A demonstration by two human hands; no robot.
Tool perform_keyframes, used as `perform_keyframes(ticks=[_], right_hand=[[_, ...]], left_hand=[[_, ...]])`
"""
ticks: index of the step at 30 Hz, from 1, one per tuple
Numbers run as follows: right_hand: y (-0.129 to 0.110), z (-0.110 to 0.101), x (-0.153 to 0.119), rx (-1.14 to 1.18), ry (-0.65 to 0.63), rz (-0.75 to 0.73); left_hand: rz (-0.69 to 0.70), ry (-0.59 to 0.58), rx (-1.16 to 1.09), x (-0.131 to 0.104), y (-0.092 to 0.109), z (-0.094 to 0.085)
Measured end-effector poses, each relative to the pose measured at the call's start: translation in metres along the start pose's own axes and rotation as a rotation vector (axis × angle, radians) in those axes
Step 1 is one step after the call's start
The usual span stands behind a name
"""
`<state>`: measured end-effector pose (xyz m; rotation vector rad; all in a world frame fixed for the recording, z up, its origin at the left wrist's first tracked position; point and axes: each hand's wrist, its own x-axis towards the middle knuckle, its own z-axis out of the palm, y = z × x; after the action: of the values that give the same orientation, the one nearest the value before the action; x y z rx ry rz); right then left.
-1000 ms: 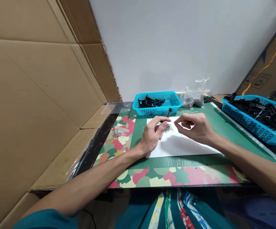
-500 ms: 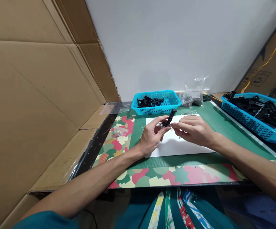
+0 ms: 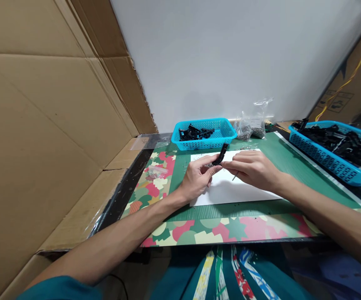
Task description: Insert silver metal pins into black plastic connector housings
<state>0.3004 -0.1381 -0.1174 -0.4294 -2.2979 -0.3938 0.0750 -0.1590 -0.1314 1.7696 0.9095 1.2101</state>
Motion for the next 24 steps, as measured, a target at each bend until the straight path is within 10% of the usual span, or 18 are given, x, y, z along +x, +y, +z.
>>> perform_keyframes(ticks=[14,24], right_hand=[[0.013,-0.008,-0.001,0.336,-0.066,0.186],[0.02,-0.009,-0.002,0.465,-0.235,0.308]], left_hand=[[-0.013,-0.242,0.169,0.005,0.005,-0.01],[0.066,-0.059,0.348,-0.001,0.006,0.0]])
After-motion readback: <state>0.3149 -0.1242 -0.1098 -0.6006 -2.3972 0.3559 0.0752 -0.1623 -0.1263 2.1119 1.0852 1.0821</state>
